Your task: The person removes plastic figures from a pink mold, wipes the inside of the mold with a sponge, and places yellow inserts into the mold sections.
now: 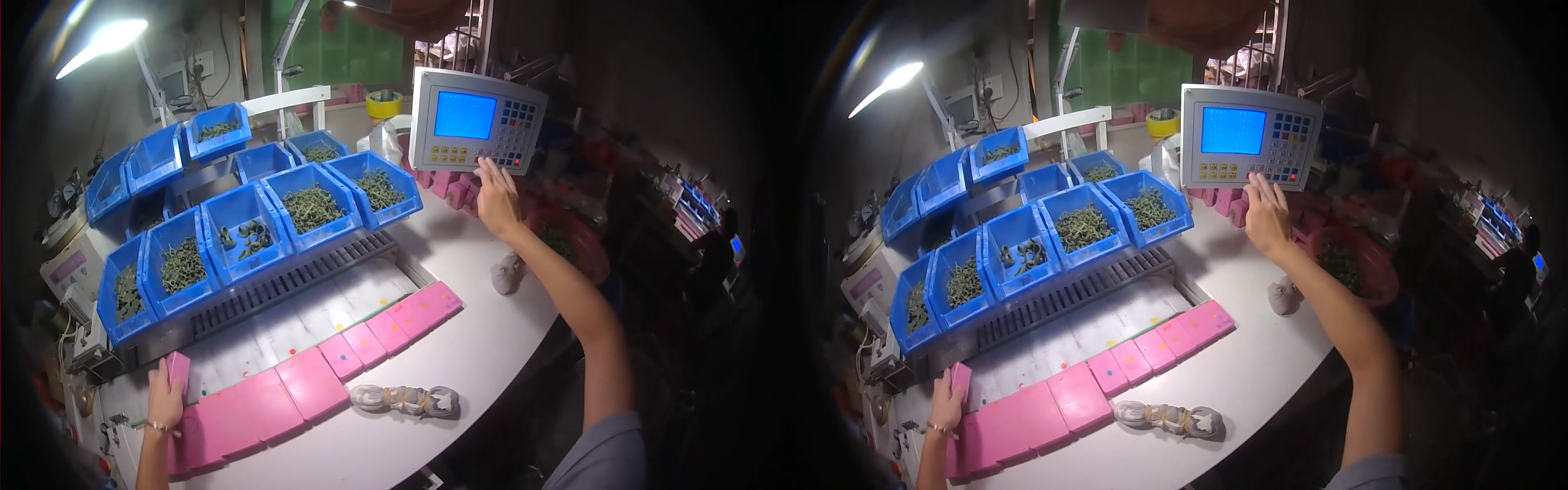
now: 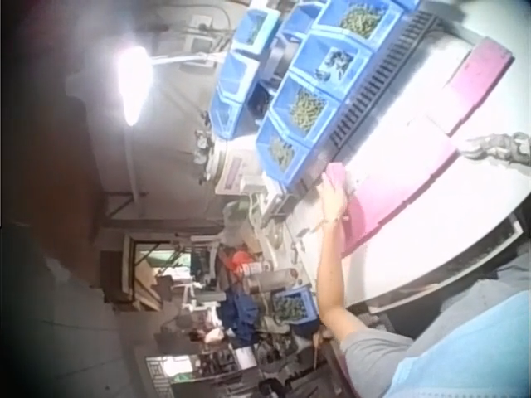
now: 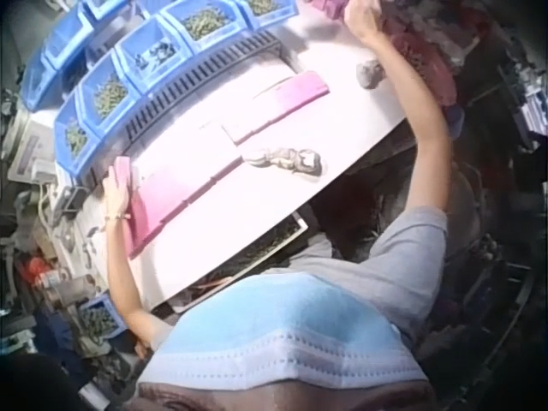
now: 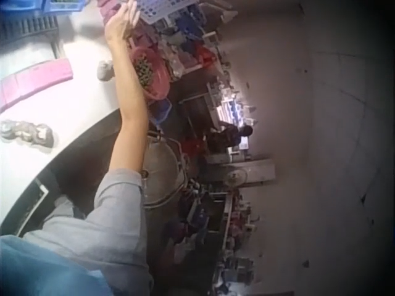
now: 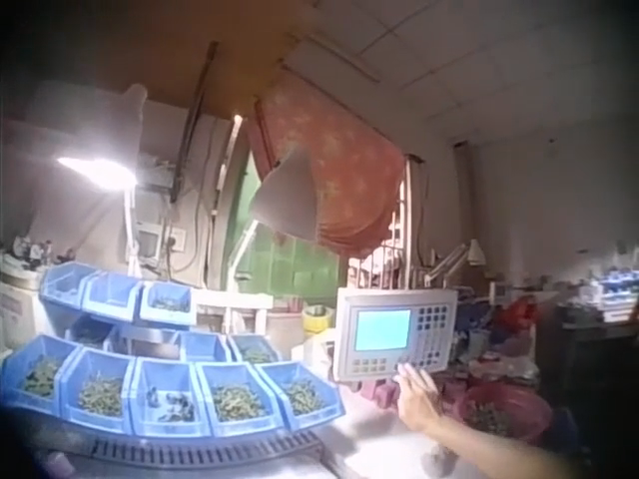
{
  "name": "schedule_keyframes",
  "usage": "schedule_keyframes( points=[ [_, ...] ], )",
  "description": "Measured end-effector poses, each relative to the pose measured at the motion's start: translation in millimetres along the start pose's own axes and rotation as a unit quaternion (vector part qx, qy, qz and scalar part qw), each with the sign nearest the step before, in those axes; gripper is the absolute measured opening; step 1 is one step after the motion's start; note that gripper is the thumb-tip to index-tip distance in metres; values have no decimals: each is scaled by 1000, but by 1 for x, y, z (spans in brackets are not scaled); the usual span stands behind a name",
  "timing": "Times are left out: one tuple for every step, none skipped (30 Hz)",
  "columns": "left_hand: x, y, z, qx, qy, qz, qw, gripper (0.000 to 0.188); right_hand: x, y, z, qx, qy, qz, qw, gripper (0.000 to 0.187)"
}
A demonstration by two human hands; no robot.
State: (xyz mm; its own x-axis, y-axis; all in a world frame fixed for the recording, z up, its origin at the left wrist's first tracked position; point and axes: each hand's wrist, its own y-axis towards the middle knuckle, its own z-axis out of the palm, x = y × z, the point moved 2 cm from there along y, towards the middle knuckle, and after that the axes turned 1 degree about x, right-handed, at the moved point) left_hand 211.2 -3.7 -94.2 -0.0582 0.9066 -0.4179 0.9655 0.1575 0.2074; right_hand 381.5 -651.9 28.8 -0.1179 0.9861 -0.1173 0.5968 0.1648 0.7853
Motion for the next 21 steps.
schedule_keyframes(
  points=[
    [-5,-16,-8,-1,1,0,1000,53,2,0,2,-6,-14,-7,1000,35],
    [-13,-32,-17,25,-82,-25,996,53,2,2,3,2,-9,1,1000,32],
    [-21,-45,-24,50,-164,-49,984,53,2,3,3,1,-9,3,1000,32],
    [-28,-56,-30,49,-163,-47,984,53,2,4,5,0,-48,-24,999,34],
    [-34,-62,-29,65,-289,-60,953,52,2,1,11,6,-87,-50,995,35],
    [-40,-66,-29,80,-410,-72,906,51,1,-1,15,4,-111,-63,992,36],
    [-45,-74,-35,83,-408,-75,906,51,4,-3,14,7,-109,-62,992,36],
    [-50,-82,-40,91,-469,-97,873,49,6,-3,10,2,-45,-49,998,37],
    [-53,-88,-47,99,-528,-118,835,47,6,-3,7,-4,20,-37,999,39],
    [-52,-97,-53,101,-527,-115,836,47,-9,-3,9,-6,18,-34,999,39],
    [-45,-107,-55,68,-556,-179,809,51,-37,-2,7,-87,58,-36,994,38],
    [-41,-116,-58,31,-579,-247,777,57,-52,0,9,-166,102,-42,980,37],
    [-41,-125,-66,24,-575,-253,777,57,-48,4,4,-209,172,58,961,36],
    [-43,-131,-74,18,-566,-237,790,50,-71,8,3,-255,143,111,950,39],
    [-45,-138,-80,12,-556,-221,801,44,-97,12,2,-271,168,160,934,37],
    [-48,-144,-82,-26,-546,-220,808,42,-145,16,22,-270,378,227,856,35],
    [-45,-155,-86,-34,-541,-230,808,42,-144,24,27,-172,482,232,827,31],
    [-41,-164,-88,-51,-563,-209,798,41,-149,25,33,-122,504,273,810,29],
    [-38,-172,-89,-67,-586,-187,786,41,-156,25,39,-72,523,312,790,27],
    [-34,-182,-90,-73,-584,-193,785,41,-152,24,43,-106,576,261,767,19],
    [-30,-194,-91,-71,-564,-195,799,41,-154,17,45,-94,622,293,720,18]
  ],
)
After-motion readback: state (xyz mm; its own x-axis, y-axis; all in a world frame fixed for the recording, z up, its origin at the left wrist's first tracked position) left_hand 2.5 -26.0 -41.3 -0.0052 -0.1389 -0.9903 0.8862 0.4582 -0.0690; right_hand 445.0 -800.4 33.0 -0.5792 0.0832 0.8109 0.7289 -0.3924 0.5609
